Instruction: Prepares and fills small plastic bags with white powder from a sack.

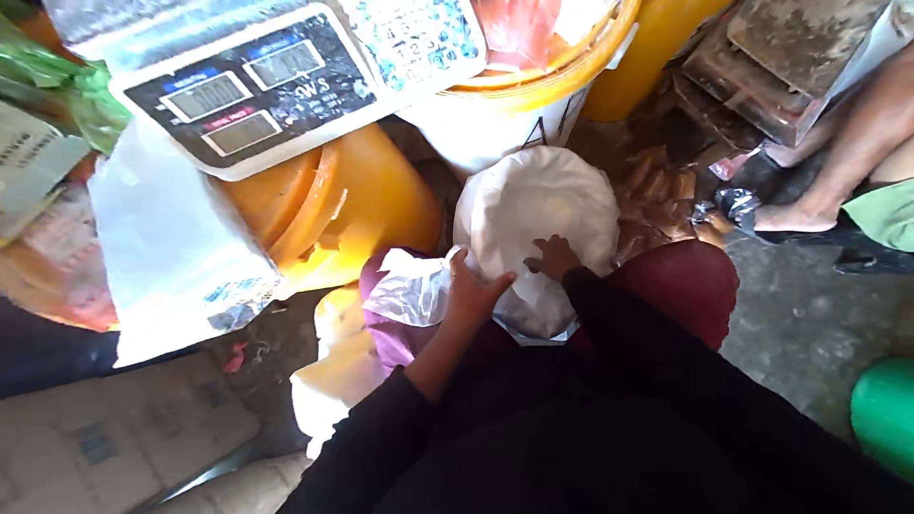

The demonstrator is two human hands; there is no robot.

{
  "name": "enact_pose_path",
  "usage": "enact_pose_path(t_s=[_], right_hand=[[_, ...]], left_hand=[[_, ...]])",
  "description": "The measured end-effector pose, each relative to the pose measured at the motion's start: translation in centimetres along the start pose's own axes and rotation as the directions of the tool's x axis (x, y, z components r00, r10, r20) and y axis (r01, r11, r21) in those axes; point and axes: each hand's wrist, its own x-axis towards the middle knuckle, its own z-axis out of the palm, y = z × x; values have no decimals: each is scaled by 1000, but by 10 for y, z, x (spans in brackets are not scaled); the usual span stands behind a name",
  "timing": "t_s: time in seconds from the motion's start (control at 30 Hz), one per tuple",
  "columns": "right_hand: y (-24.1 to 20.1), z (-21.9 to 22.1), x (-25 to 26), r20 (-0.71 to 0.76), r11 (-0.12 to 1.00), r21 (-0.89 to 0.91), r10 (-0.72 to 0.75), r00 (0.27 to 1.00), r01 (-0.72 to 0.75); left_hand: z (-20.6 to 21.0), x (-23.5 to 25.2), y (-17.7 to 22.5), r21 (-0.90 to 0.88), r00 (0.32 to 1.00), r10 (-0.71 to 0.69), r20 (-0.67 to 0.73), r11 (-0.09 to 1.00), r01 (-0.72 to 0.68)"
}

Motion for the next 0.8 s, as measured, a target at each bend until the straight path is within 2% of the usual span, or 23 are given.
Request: enact_pose_path(t_s=[0.1, 0.17, 0.3, 0.4, 0.53, 0.67, 0.8], right_hand=[[-19, 11, -5, 71, 986, -129, -100, 992, 109], [-28, 18, -12, 128, 969, -203, -116, 985, 141], [-26, 19, -10, 234, 974, -204, -50, 971, 99], [-25, 6, -10, 235, 972, -232, 12, 972, 44], [-20, -19, -3, 116, 987, -154, 69, 991, -51], [-8, -49, -6, -65, 996, 9, 93, 994, -93], [9, -87, -14, -233, 992, 8, 122, 965, -124]], left_hand=[[-23, 9, -8, 151, 997, -52, 51, 988, 44], [-41, 11, -12, 261, 997, -75, 25, 963, 66], [-60, 9, -23, 344, 998, -63, 3, 937, 58], [-54, 5, -31, 306, 999, -32, -4, 952, 32], [-39, 10, -16, 227, 988, -123, 90, 969, 100], [-24, 23, -3, 153, 991, -94, 93, 985, 79], [-53, 14, -13, 95, 997, 32, -74, 995, -25]])
